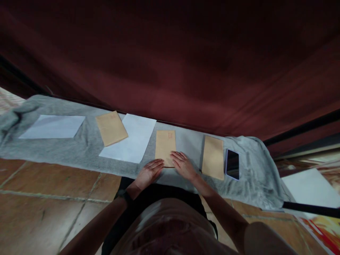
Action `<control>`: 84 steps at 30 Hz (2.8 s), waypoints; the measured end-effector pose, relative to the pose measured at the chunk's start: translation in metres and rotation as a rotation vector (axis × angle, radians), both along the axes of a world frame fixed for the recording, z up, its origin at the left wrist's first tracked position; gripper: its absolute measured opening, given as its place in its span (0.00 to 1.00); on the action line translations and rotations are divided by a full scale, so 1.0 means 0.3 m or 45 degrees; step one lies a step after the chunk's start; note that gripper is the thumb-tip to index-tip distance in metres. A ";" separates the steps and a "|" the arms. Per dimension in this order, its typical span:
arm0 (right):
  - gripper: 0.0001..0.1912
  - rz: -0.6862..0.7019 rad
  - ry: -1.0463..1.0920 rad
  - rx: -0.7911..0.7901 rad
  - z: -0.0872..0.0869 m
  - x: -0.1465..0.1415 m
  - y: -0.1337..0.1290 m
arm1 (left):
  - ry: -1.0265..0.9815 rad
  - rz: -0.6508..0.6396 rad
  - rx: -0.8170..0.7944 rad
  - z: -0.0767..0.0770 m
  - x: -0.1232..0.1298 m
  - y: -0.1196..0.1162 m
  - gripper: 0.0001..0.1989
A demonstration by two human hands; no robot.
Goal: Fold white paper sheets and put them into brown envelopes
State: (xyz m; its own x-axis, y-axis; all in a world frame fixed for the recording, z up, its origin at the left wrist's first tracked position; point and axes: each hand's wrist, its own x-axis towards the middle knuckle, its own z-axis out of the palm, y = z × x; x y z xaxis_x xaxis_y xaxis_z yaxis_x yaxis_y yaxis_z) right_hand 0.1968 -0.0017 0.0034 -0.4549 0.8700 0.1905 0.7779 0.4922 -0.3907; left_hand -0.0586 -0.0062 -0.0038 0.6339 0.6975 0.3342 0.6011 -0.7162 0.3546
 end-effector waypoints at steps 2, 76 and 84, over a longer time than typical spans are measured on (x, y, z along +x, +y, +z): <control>0.21 0.021 0.024 -0.026 -0.008 0.010 -0.033 | -0.021 0.026 -0.025 0.002 0.002 -0.002 0.17; 0.31 -0.149 -0.239 -0.231 0.033 -0.086 0.283 | 0.187 0.264 0.021 0.047 0.150 -0.157 0.30; 0.32 -0.343 -0.143 -0.236 0.050 -0.174 0.203 | 0.256 0.352 0.037 0.028 0.155 -0.162 0.30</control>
State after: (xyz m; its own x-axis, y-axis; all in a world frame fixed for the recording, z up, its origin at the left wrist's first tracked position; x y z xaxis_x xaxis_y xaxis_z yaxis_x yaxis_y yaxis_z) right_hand 0.1446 0.0593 0.0184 -0.2131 0.9768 -0.0203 0.9134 0.1918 -0.3589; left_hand -0.0121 -0.0549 0.0045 0.4774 0.8442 0.2436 0.8298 -0.5244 0.1911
